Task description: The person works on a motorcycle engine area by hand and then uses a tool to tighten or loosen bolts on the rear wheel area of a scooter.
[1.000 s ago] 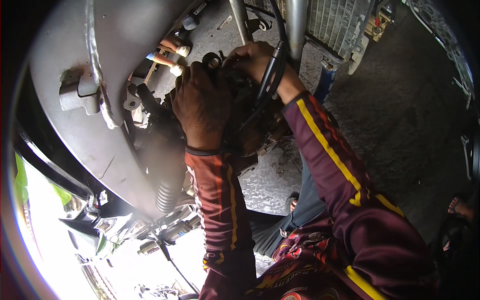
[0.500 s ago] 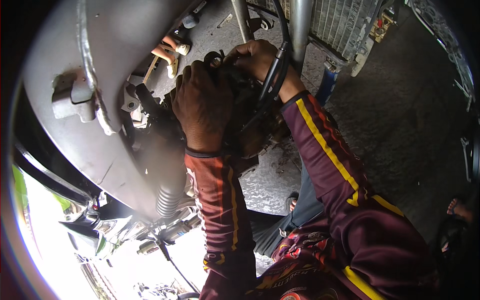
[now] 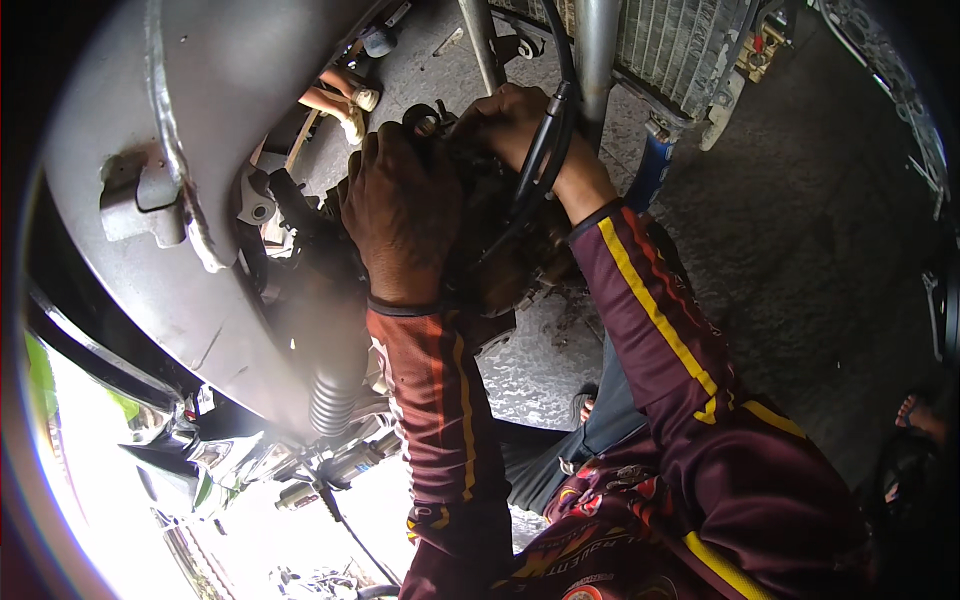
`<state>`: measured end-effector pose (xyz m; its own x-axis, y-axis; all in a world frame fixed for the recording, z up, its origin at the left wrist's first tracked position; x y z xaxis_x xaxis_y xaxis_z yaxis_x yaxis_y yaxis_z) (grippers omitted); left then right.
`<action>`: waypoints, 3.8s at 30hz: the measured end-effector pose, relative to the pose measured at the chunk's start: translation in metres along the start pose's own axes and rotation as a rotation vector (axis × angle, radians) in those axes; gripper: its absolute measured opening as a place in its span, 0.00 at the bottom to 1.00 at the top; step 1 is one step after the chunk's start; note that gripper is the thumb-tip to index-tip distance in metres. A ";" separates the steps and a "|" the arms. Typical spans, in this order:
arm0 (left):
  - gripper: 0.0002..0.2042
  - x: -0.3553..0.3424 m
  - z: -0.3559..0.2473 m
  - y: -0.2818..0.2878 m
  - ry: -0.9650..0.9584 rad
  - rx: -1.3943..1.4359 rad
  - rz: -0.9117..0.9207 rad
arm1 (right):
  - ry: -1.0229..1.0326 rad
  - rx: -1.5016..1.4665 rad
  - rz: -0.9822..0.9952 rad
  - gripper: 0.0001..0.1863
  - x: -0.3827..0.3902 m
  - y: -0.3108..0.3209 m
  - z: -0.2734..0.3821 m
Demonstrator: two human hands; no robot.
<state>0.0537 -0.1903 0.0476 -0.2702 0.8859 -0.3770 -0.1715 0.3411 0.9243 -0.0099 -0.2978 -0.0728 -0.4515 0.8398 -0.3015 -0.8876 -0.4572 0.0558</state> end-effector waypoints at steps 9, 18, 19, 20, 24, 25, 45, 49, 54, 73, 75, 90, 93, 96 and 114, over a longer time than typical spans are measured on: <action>0.13 0.002 -0.003 0.007 -0.026 -0.025 -0.055 | 0.020 0.101 -0.024 0.09 -0.004 0.007 0.023; 0.12 0.003 -0.004 0.003 -0.037 0.044 -0.069 | -0.038 0.152 -0.032 0.09 -0.008 0.007 0.010; 0.12 0.003 -0.006 0.004 -0.040 0.050 -0.074 | -0.073 0.101 -0.046 0.09 -0.009 0.010 0.010; 0.11 0.002 -0.007 0.006 -0.043 0.038 -0.086 | -0.069 0.107 -0.051 0.09 -0.010 0.014 0.012; 0.11 0.003 -0.006 0.003 -0.032 0.027 -0.089 | -0.097 0.215 0.002 0.09 0.000 0.015 0.020; 0.11 0.003 -0.005 0.004 -0.026 0.022 -0.091 | -0.083 0.243 0.040 0.09 0.003 0.011 0.024; 0.11 0.003 -0.006 0.007 -0.012 0.069 -0.116 | -0.078 -0.047 0.136 0.12 0.006 0.002 0.005; 0.11 0.002 -0.008 0.004 -0.001 0.053 -0.102 | 0.003 -0.117 -0.184 0.13 0.009 0.017 0.012; 0.12 0.006 0.002 0.021 -0.008 0.015 -0.127 | -0.066 -0.147 -0.232 0.13 0.015 0.003 0.013; 0.11 0.002 -0.010 0.013 -0.011 0.097 -0.083 | 0.215 0.262 -0.195 0.11 0.081 0.035 0.054; 0.12 0.001 -0.009 0.012 0.015 0.129 -0.066 | 0.158 0.227 -0.186 0.13 0.087 0.045 0.064; 0.08 0.005 0.003 0.024 0.022 0.446 -0.261 | 0.178 0.591 0.010 0.09 0.110 0.056 0.089; 0.07 0.005 0.002 0.027 -0.013 0.446 -0.345 | 0.276 0.512 0.004 0.07 0.112 0.056 0.090; 0.08 0.007 0.004 0.029 -0.028 0.511 -0.345 | 0.222 0.693 0.094 0.06 0.114 0.044 0.083; 0.09 0.011 0.004 0.024 0.071 0.514 -0.253 | 0.112 0.727 0.115 0.09 0.104 0.047 0.077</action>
<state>0.0507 -0.1715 0.0656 -0.3468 0.7393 -0.5772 0.2384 0.6646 0.7081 -0.1054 -0.2094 -0.0287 -0.5673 0.7460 -0.3487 -0.6894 -0.1986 0.6966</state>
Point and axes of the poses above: each hand's wrist, its own x-axis away from the middle knuckle, its own y-axis out of the back of the hand, z = x × y, the point moved 7 cm from there along -x, towards the middle knuckle, and after that the axes turned 2 degrees about z, right-handed, at the moved point
